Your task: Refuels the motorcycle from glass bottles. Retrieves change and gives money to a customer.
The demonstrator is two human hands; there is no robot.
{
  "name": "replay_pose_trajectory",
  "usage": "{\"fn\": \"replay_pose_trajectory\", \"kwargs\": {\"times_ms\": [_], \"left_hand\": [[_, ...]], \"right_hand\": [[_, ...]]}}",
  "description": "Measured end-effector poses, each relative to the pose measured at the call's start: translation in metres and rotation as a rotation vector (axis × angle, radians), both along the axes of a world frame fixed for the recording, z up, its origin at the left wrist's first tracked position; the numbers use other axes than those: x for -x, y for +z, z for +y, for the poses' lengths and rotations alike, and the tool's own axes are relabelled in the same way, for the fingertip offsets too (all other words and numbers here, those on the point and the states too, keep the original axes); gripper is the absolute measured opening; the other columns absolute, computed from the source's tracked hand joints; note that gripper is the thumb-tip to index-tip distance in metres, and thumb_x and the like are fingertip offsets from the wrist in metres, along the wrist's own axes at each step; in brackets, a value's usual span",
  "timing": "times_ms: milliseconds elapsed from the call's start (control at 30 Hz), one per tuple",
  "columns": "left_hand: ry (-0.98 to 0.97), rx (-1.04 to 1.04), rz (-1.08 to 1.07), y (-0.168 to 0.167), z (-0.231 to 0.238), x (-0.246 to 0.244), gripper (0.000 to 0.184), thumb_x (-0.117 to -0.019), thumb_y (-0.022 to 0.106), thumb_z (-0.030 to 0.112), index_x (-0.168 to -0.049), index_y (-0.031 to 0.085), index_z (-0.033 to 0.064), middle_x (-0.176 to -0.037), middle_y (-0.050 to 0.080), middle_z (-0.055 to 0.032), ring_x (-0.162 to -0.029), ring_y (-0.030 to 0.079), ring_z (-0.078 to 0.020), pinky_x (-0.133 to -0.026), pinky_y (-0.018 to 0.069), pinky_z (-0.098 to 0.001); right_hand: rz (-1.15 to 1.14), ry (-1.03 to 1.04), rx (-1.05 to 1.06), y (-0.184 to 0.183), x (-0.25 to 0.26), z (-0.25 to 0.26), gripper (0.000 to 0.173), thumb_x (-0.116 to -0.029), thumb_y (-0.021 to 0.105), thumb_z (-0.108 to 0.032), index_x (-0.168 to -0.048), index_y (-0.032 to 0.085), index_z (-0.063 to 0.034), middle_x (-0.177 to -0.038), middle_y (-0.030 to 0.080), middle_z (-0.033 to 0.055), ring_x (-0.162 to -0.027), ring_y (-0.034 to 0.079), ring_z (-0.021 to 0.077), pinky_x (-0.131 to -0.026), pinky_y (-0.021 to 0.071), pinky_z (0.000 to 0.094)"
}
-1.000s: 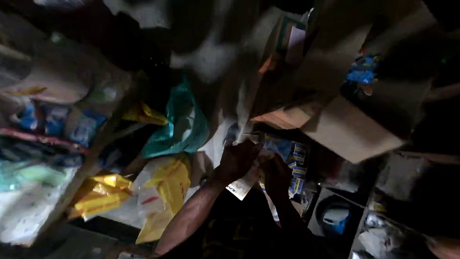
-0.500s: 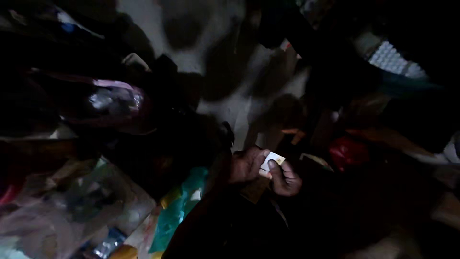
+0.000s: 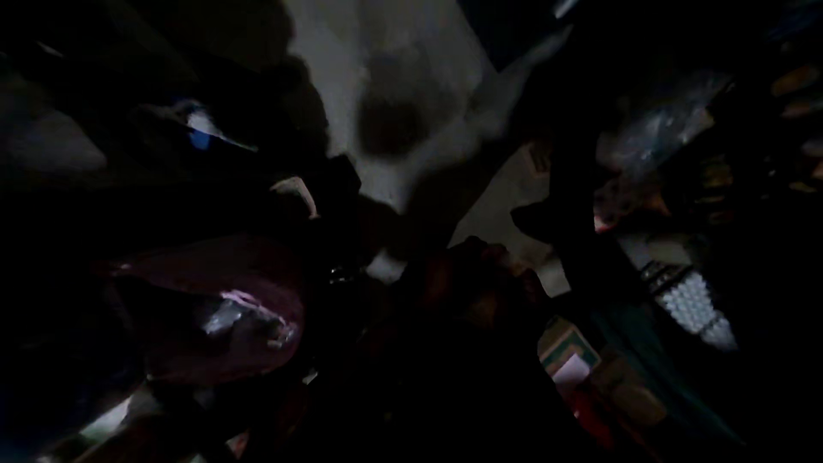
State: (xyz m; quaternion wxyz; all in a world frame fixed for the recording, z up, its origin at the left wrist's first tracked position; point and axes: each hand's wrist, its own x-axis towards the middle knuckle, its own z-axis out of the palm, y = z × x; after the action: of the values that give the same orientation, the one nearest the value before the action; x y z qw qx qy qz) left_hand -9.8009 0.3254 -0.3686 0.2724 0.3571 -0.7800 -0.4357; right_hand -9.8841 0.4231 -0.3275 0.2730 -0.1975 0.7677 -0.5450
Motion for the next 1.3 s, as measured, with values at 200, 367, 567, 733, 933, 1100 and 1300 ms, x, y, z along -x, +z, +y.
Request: {"fn": "replay_pose_trajectory", "kwargs": {"times_ms": [200, 367, 567, 733, 933, 1100, 1300], "left_hand": [[0.210, -0.118, 0.314, 0.006, -0.198, 0.067, 0.029, -0.1067, 0.054, 0.020, -0.093, 0.067, -0.0026, -0.071, 0.063, -0.0059, -0.060, 0.060, -0.0076, -0.058, 0.0532, -0.0250], [0.478, -0.119, 0.269, 0.014, -0.339, 0.054, 0.026, -0.1077, 0.053, 0.022, -0.097, 0.062, 0.0006, -0.068, 0.060, -0.0047, -0.055, 0.057, -0.0099, -0.050, 0.0518, -0.0268], [0.817, -0.134, 0.102, 0.020, -0.517, 0.011, 0.028, -0.1074, 0.053, 0.026, -0.111, 0.065, 0.0005, -0.075, 0.063, -0.0072, -0.059, 0.059, -0.0130, -0.054, 0.0540, -0.0311], [0.930, -0.073, 0.304, 0.017, -0.671, -0.027, 0.035, -0.1104, 0.045, 0.032, -0.096, 0.062, 0.0049, -0.065, 0.058, -0.0026, -0.049, 0.055, -0.0099, -0.045, 0.0501, -0.0282], [1.032, -0.079, 0.486, 0.045, -0.824, -0.064, 0.030, -0.1088, 0.050, 0.026, -0.091, 0.061, 0.0051, -0.066, 0.060, 0.0013, -0.052, 0.056, -0.0066, -0.048, 0.0508, -0.0249], [1.281, 0.066, 0.456, 0.051, -0.914, -0.116, 0.022, -0.1071, 0.054, 0.020, -0.099, 0.063, 0.0022, -0.072, 0.064, 0.0000, -0.056, 0.059, -0.0056, -0.053, 0.0543, -0.0235], [1.620, 0.214, 0.450, 0.078, -0.968, -0.187, 0.026, -0.1089, 0.049, 0.021, -0.094, 0.066, 0.0073, -0.069, 0.063, 0.0049, -0.057, 0.059, -0.0020, -0.054, 0.0533, -0.0205]], "right_hand": [[0.281, 0.310, 0.207, -0.025, 0.093, -0.224, 0.009, -0.0975, 0.065, -0.010, -0.096, 0.069, -0.0015, -0.085, 0.071, -0.0063, -0.079, 0.067, -0.0038, -0.074, 0.0585, 0.0179], [0.184, 0.636, 0.226, -0.009, 0.099, -0.406, 0.012, -0.0977, 0.063, -0.003, -0.103, 0.070, 0.0047, -0.092, 0.074, 0.0023, -0.084, 0.069, 0.0013, -0.079, 0.0603, 0.0213], [0.312, 0.950, 0.158, -0.007, 0.056, -0.623, 0.021, -0.0972, 0.066, -0.008, -0.110, 0.069, 0.0078, -0.095, 0.074, 0.0097, -0.085, 0.071, 0.0056, -0.079, 0.0606, 0.0224], [0.401, 0.961, 0.309, -0.008, 0.013, -0.782, 0.018, -0.0988, 0.065, -0.012, -0.098, 0.068, 0.0056, -0.082, 0.069, 0.0065, -0.073, 0.066, 0.0025, -0.070, 0.0569, 0.0183], [0.276, 1.069, 0.452, 0.005, -0.019, -0.949, 0.013, -0.0992, 0.065, -0.008, -0.100, 0.065, 0.0052, -0.079, 0.067, 0.0026, -0.067, 0.062, -0.0003, -0.064, 0.0552, 0.0164], [0.313, 1.338, 0.597, 0.005, -0.075, -1.080, 0.014, -0.0994, 0.063, -0.008, -0.100, 0.065, 0.0062, -0.076, 0.065, 0.0056, -0.065, 0.060, 0.0012, -0.064, 0.0536, 0.0158], [0.165, 1.632, 0.681, 0.035, -0.174, -1.168, 0.015, -0.0986, 0.063, -0.006, -0.101, 0.067, 0.0088, -0.082, 0.069, 0.0084, -0.070, 0.063, 0.0007, -0.069, 0.0549, 0.0143]]}}
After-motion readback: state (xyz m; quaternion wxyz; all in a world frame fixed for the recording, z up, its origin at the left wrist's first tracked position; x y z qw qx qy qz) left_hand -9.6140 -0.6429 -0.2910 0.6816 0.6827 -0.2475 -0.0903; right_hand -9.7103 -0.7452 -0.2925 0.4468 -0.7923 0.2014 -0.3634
